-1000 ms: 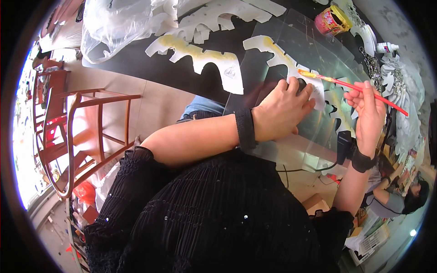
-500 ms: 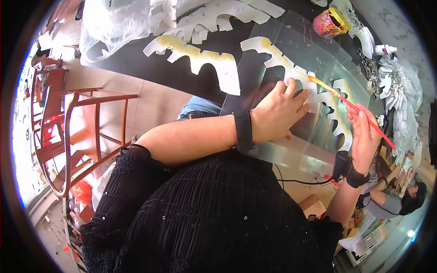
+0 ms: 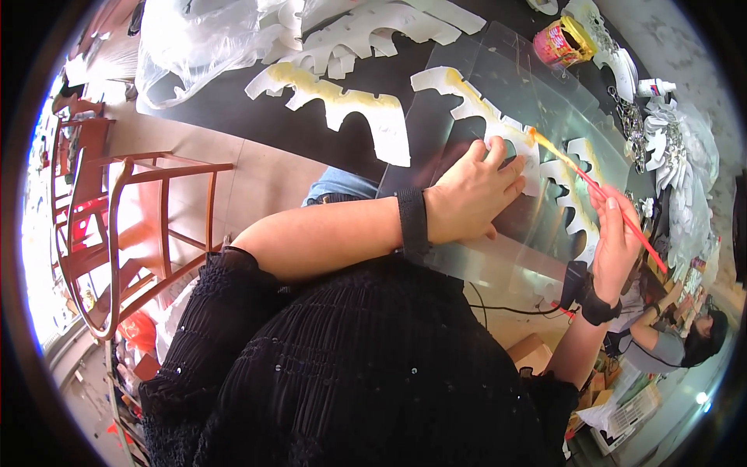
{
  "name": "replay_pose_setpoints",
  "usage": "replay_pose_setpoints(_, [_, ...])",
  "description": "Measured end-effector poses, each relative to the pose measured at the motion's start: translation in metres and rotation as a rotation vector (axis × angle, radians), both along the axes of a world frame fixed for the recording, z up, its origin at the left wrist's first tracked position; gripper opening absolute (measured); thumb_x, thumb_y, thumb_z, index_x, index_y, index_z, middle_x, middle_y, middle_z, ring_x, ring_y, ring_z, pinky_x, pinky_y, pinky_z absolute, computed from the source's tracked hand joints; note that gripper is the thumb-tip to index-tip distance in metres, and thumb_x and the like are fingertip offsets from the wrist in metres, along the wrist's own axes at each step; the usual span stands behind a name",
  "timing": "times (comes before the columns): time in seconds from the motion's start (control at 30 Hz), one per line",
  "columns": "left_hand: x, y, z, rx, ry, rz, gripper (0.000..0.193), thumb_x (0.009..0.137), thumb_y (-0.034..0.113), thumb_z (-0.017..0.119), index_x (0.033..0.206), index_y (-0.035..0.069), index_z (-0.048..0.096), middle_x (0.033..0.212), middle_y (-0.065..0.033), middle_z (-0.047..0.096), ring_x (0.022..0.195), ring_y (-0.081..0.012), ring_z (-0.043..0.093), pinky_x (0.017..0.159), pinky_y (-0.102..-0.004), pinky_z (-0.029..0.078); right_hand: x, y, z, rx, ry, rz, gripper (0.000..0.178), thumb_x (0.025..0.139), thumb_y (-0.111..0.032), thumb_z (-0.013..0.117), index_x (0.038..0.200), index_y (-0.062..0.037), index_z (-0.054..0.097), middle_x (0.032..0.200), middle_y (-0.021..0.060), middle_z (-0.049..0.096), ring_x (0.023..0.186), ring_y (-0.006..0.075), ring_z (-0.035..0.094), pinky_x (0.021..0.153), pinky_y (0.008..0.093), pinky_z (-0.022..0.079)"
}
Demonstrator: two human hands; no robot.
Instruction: Applying glue to white shoe components using a brush and a plastic stencil.
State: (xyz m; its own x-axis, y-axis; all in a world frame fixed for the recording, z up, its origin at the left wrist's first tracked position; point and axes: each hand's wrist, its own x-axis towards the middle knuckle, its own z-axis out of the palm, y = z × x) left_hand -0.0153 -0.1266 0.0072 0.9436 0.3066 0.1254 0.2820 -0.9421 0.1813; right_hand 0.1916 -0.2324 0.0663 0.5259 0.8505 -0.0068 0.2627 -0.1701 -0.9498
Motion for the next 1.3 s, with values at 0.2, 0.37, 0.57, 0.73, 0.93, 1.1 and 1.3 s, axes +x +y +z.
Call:
replay_pose_setpoints(0.2, [0.000,0.000,0.000,-0.003,0.000,0.005,0.077,0.061,0.051,0.069,0.120,0.007,0.048,0.130,-0.0073,0.040,0.111,-0.0328,0.035,0.085,-0.0358,0.036,-0.001,0.002,0.004,-0.039,-0.027,0.028,0.022,0.090,-0.007,0.045,0.102,0.0079,0.055,0.095,0.0143,0.061,0.088,0.0174,0.059,0.083,0.0283,0.045])
replay_pose_setpoints(0.37, [0.000,0.000,-0.002,-0.019,-0.015,0.001,0.076,0.060,0.051,0.069,0.119,0.007,0.049,0.130,-0.0074,0.040,0.111,-0.0321,0.035,0.085,-0.0358,0.036,0.004,-0.003,0.013,-0.091,-0.073,0.051,0.021,0.090,-0.007,0.045,0.101,0.0079,0.055,0.093,0.0132,0.062,0.088,0.0169,0.059,0.083,0.0280,0.045])
replay_pose_setpoints(0.57, [-0.001,0.000,-0.002,-0.003,-0.029,0.003,0.075,0.060,0.051,0.069,0.118,0.007,0.050,0.129,-0.0070,0.040,0.110,-0.0316,0.035,0.085,-0.0355,0.036,-0.002,0.010,0.011,-0.045,-0.098,0.048,0.021,0.090,-0.007,0.046,0.100,0.0077,0.056,0.096,0.0133,0.061,0.086,0.0159,0.059,0.082,0.0272,0.044])
replay_pose_setpoints(0.73, [-0.002,0.001,-0.002,0.005,-0.020,0.006,0.075,0.061,0.051,0.068,0.118,0.008,0.050,0.130,-0.0064,0.040,0.111,-0.0315,0.035,0.085,-0.0351,0.036,0.002,0.001,0.020,-0.132,-0.167,0.068,0.021,0.090,-0.008,0.046,0.101,0.0076,0.056,0.096,0.0134,0.061,0.087,0.0163,0.059,0.081,0.0271,0.044])
replay_pose_setpoints(0.93, [-0.003,0.001,-0.002,0.017,-0.011,0.000,0.075,0.062,0.053,0.067,0.119,0.007,0.050,0.129,-0.0063,0.040,0.111,-0.0308,0.035,0.086,-0.0348,0.035,-0.005,0.008,0.013,-0.033,-0.073,0.046,0.021,0.090,-0.007,0.046,0.100,0.0075,0.056,0.094,0.0133,0.061,0.087,0.0169,0.059,0.082,0.0278,0.045])
replay_pose_setpoints(1.1, [-0.003,0.002,-0.001,-0.004,-0.023,-0.015,0.075,0.062,0.053,0.067,0.119,0.007,0.050,0.129,-0.0071,0.041,0.112,-0.0313,0.034,0.093,-0.0393,0.032,-0.006,0.007,0.018,-0.079,-0.133,0.078,0.022,0.090,-0.008,0.045,0.101,0.0077,0.056,0.095,0.0137,0.062,0.087,0.0174,0.059,0.082,0.0282,0.045])
replay_pose_setpoints(1.3, [-0.004,0.003,-0.005,-0.053,-0.068,-0.041,0.074,0.061,0.051,0.068,0.118,0.006,0.050,0.128,-0.0078,0.041,0.111,-0.0319,0.035,0.100,-0.0412,0.029,-0.004,0.004,0.017,-0.087,-0.114,0.095,0.021,0.090,-0.008,0.045,0.100,0.0078,0.056,0.095,0.0133,0.061,0.086,0.0167,0.059,0.082,0.0284,0.045])
